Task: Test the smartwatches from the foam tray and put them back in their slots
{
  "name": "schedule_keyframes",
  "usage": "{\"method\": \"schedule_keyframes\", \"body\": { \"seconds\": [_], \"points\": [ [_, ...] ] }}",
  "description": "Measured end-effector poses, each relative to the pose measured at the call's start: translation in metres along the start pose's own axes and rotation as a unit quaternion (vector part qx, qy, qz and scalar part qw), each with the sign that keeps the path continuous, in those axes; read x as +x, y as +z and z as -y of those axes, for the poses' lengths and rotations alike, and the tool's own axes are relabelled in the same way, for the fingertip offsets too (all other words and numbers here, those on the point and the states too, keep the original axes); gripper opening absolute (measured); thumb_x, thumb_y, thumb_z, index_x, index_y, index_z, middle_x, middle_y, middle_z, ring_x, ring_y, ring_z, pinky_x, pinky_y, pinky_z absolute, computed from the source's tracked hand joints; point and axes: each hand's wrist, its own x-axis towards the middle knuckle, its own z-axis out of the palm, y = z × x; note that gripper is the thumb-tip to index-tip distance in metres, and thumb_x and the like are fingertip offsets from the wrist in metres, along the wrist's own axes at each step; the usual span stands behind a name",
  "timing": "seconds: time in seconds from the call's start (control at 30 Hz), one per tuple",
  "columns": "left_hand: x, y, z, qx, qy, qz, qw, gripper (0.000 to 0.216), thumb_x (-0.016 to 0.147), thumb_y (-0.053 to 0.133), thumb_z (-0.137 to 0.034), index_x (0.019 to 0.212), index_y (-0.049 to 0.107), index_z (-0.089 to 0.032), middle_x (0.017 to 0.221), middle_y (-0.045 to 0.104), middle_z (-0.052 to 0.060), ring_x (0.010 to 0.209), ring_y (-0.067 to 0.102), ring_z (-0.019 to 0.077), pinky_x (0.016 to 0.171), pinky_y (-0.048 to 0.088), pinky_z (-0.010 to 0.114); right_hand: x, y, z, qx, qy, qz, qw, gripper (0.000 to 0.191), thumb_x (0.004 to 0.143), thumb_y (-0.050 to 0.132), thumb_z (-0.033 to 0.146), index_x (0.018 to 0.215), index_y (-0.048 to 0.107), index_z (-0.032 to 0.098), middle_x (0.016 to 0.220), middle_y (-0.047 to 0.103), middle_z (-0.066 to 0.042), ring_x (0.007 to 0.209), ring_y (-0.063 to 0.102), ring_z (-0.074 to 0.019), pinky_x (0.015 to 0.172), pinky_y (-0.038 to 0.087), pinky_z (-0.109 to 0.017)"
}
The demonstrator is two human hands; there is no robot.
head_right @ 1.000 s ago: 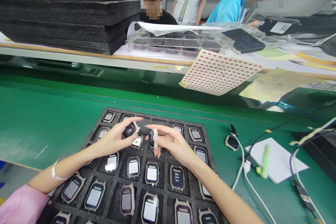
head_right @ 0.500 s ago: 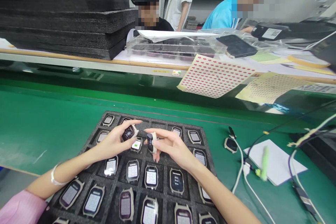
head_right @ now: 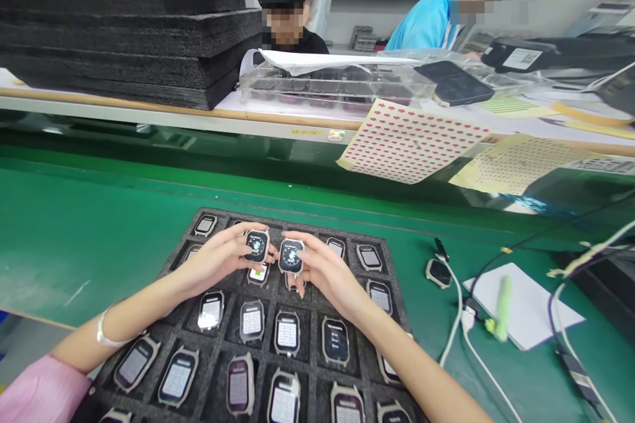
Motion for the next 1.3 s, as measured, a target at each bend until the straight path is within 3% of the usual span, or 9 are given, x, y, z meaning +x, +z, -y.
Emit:
{"method": "schedule_keyframes", "body": {
  "seconds": [0.13, 0.33, 0.8, 1.03, 1.3],
  "points": [
    [0.0001, -0.0013, 0.0021, 0.014, 0.006, -0.002, 1.000, 0.040, 0.073, 0.059, -0.016, 0.113, 0.052, -0.014, 0.093, 0.070, 0.011, 0.095, 0.065, 0.0265, 0.078, 0.051, 0.037, 0.0004, 0.0003, -0.0026, -0.047, -0.024, -0.045, 0.998, 0.047, 0.088, 0.057, 0.027, 0.132, 0.048, 0.013, 0.072, 0.065, -0.004, 0.059, 0.061, -0.0167, 0.047, 0.048, -0.025],
    [-0.0004, -0.0035, 0.0062, 0.047, 0.020, 0.018, 0.999, 0.041, 0.074, 0.058, -0.015, 0.114, 0.053, -0.016, 0.095, 0.069, 0.009, 0.094, 0.065, 0.0243, 0.076, 0.053, 0.035, -0.0015, 0.0016, -0.0051, -0.113, -0.053, -0.056, 0.991, 0.047, 0.088, 0.056, 0.025, 0.132, 0.049, 0.012, 0.066, 0.067, -0.003, 0.055, 0.062, -0.0166, 0.047, 0.048, -0.025],
    [-0.0022, -0.0013, 0.0019, 0.095, 0.027, 0.034, 0.994, 0.041, 0.076, 0.059, -0.015, 0.116, 0.052, -0.016, 0.095, 0.068, 0.008, 0.088, 0.066, 0.0219, 0.075, 0.055, 0.034, -0.0040, 0.0058, -0.0021, -0.162, -0.050, -0.085, 0.982, 0.046, 0.081, 0.067, 0.028, 0.124, 0.055, 0.014, 0.076, 0.070, -0.004, 0.050, 0.061, -0.0129, 0.042, 0.044, -0.021],
    [-0.0029, -0.0011, 0.0026, 0.085, 0.043, 0.053, 0.994, 0.039, 0.079, 0.061, -0.017, 0.117, 0.053, -0.018, 0.099, 0.067, 0.009, 0.092, 0.065, 0.0233, 0.077, 0.055, 0.036, -0.0041, 0.0036, -0.0046, -0.145, -0.062, -0.094, 0.983, 0.040, 0.090, 0.054, 0.036, 0.123, 0.059, 0.015, 0.069, 0.066, -0.005, 0.054, 0.064, -0.0188, 0.042, 0.044, -0.026],
    [-0.0023, -0.0033, 0.0045, 0.103, 0.068, 0.050, 0.991, 0.033, 0.086, 0.060, -0.023, 0.117, 0.051, -0.015, 0.098, 0.068, 0.011, 0.090, 0.066, 0.0215, 0.071, 0.057, 0.031, -0.0019, 0.0021, -0.0066, -0.144, -0.068, -0.095, 0.983, 0.036, 0.090, 0.054, 0.032, 0.121, 0.062, 0.015, 0.072, 0.066, -0.005, 0.053, 0.064, -0.0182, 0.041, 0.043, -0.025]
  ]
}}
